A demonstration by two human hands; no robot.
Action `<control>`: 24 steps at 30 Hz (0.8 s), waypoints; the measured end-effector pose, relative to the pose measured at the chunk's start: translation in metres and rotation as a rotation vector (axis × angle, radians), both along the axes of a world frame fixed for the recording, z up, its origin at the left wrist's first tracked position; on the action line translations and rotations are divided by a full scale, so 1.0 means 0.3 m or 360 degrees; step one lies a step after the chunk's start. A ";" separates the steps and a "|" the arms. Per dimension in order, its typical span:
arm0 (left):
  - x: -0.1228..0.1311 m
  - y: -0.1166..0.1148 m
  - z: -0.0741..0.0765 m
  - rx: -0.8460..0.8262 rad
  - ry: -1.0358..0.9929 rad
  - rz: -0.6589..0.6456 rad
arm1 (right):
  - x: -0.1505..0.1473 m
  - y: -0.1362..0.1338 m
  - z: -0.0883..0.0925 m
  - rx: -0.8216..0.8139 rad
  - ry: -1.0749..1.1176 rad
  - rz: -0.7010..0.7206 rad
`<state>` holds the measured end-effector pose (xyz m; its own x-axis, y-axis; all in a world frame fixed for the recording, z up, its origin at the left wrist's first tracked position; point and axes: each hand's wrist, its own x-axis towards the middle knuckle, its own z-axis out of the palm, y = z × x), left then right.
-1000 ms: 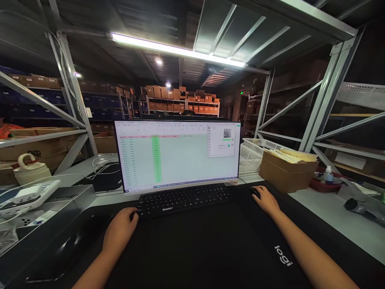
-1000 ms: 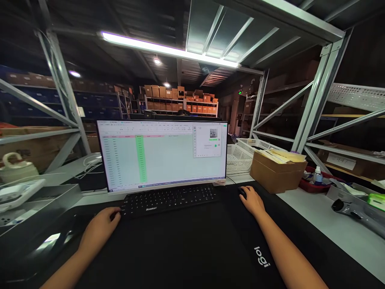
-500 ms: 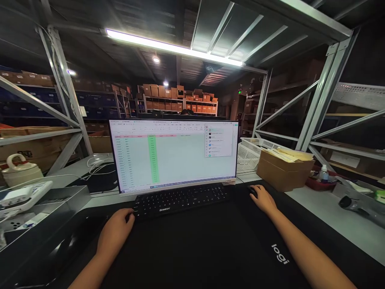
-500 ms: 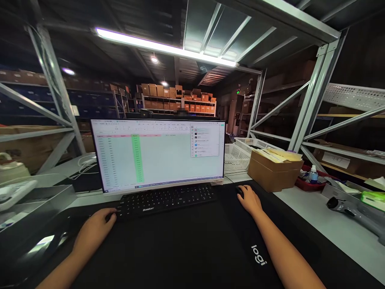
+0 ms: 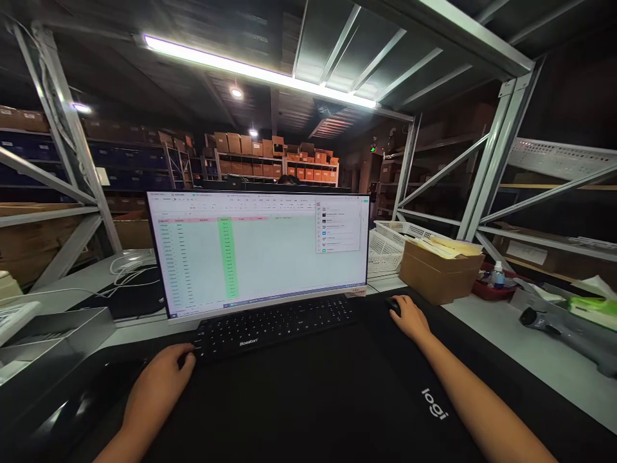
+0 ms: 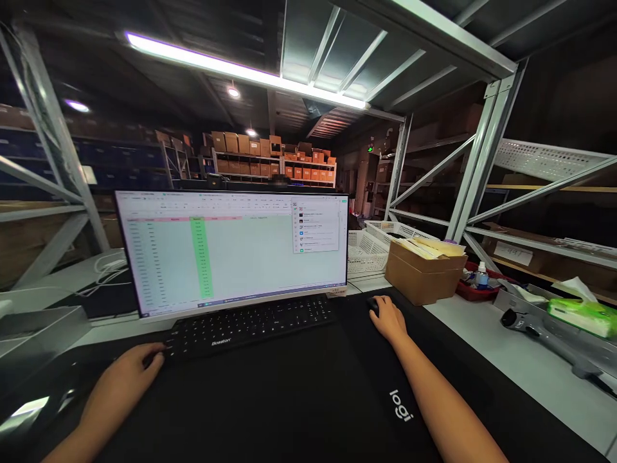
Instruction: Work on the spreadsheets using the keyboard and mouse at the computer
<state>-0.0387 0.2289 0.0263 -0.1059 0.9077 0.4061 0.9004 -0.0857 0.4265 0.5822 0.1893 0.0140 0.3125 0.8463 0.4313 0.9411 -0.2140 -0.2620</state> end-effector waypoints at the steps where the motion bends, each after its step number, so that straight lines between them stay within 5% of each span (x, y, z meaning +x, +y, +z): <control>1: 0.000 -0.001 0.001 -0.0010 0.0002 0.0009 | 0.000 0.000 0.000 -0.0003 0.0004 0.0003; 24: 0.014 -0.011 0.024 0.0011 -0.0015 0.0037 | 0.011 0.015 -0.013 0.0032 0.0066 -0.0011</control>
